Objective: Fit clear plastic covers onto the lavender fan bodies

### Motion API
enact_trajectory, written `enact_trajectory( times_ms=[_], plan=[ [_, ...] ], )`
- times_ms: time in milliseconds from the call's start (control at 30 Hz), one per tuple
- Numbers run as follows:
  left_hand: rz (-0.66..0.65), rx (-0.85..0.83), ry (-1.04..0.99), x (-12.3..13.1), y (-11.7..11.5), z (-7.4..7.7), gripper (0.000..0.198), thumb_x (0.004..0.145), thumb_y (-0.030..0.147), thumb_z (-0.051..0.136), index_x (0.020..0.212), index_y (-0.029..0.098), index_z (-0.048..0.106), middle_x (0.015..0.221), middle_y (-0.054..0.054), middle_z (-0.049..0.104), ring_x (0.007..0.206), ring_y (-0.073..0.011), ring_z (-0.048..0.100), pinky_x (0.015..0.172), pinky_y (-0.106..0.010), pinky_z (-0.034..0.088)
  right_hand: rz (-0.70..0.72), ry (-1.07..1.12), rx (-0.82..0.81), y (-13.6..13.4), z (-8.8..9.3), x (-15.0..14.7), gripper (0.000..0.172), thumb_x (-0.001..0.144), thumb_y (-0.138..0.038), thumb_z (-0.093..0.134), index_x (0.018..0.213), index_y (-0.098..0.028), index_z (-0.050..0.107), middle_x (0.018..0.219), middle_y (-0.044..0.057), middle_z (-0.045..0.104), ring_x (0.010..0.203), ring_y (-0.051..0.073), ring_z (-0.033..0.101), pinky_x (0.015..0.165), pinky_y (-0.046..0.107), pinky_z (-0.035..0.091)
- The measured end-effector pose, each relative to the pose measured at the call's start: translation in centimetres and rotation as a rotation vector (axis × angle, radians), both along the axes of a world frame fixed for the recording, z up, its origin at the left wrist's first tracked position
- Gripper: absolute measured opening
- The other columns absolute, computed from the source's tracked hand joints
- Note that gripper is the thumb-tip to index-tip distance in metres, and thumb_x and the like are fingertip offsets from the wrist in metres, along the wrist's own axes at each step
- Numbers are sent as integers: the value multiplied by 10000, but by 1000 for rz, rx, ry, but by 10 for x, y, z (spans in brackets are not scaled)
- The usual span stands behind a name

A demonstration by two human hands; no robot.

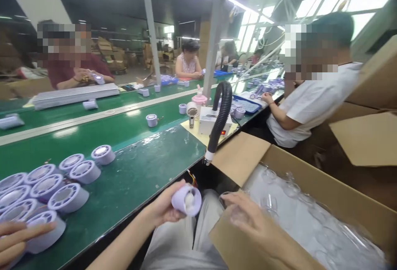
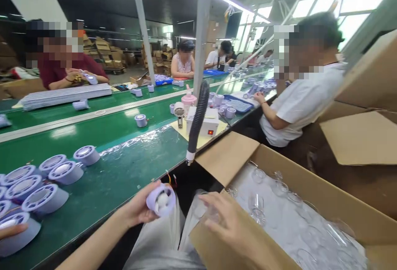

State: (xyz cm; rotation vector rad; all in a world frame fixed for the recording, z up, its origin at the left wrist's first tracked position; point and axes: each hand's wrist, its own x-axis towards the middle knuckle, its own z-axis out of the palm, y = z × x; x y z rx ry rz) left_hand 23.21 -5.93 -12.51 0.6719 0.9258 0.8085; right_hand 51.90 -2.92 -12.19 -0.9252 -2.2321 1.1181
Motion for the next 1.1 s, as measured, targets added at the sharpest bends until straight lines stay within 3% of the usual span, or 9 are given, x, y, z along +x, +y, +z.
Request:
enact_trajectory(
  times_ms=[133, 233, 367, 500, 600, 700, 833, 967, 1100],
  plan=[
    [-191, 129, 144, 41, 10, -5, 373, 776, 495, 523, 895, 149, 600, 652, -1, 530, 446, -89, 450, 350, -189, 327, 7, -274, 480, -16, 18, -27, 560, 849, -181, 551, 1398, -274, 495, 1374, 172, 462, 1191, 357, 507, 922, 541, 494],
    [-300, 198, 225, 49, 19, 7, 211, 759, 324, 592, 846, 144, 660, 712, -3, 567, 522, -81, 444, 416, -186, 327, -73, -413, 567, -12, 20, -29, 515, 825, -106, 567, 1323, -235, 573, 1414, 199, 413, 1137, 366, 514, 860, 537, 517],
    [-372, 543, 562, 49, 23, 21, 120, 807, 246, 597, 829, 186, 699, 863, -16, 641, 808, -149, 550, 739, -254, 427, -10, -391, 367, -8, 23, -25, 260, 749, -17, 635, 915, -202, 712, 1305, 133, 510, 1117, 302, 536, 904, 450, 506],
    [-235, 712, 730, 50, 13, 19, 217, 847, 365, 610, 987, 210, 668, 974, -45, 639, 899, -190, 579, 817, -306, 436, -49, -131, 28, -12, 29, -27, 57, 835, -187, 674, 779, -198, 677, 1153, 78, 560, 1058, 227, 577, 936, 373, 486],
    [-152, 726, 695, 48, 7, 9, 448, 701, 440, 767, 1076, 219, 658, 1011, -63, 615, 922, -206, 581, 822, -314, 461, -174, 17, -118, -13, 29, -30, 267, 928, -296, 547, 715, -197, 674, 1059, 64, 602, 972, 209, 603, 851, 345, 504],
    [-148, 775, 716, 44, 4, -2, 613, 570, 473, 843, 1108, 235, 670, 1057, -82, 572, 979, -235, 575, 851, -348, 485, -293, 87, -239, -10, 25, -30, 282, 867, -382, 607, 673, -198, 696, 1010, 74, 645, 905, 224, 619, 690, 313, 514],
    [-113, 836, 664, 40, 3, -12, 662, 566, 457, 848, 1166, 265, 643, 1326, -116, 487, 1222, -294, 501, 962, -395, 475, -370, 138, -299, -4, 22, -30, 257, 783, -397, 685, 619, -202, 717, 967, 78, 697, 880, 239, 639, 743, 346, 497],
    [56, 866, 600, 44, 0, -16, 605, 569, 398, 862, 1119, 252, 660, 1300, -121, 534, 1193, -293, 539, 937, -390, 502, -396, 237, -335, -2, 27, -32, 290, 771, -428, 706, 589, -202, 706, 952, 82, 714, 881, 246, 647, 742, 348, 500],
    [-67, 785, 482, 45, -2, -12, 709, 655, 343, 825, 1307, 287, 551, 1374, -117, 514, 1248, -289, 512, 953, -389, 508, -409, 311, -434, 0, 26, -30, 278, 724, -421, 766, 571, -198, 704, 957, 78, 722, 890, 247, 657, 742, 343, 523]
  ],
)
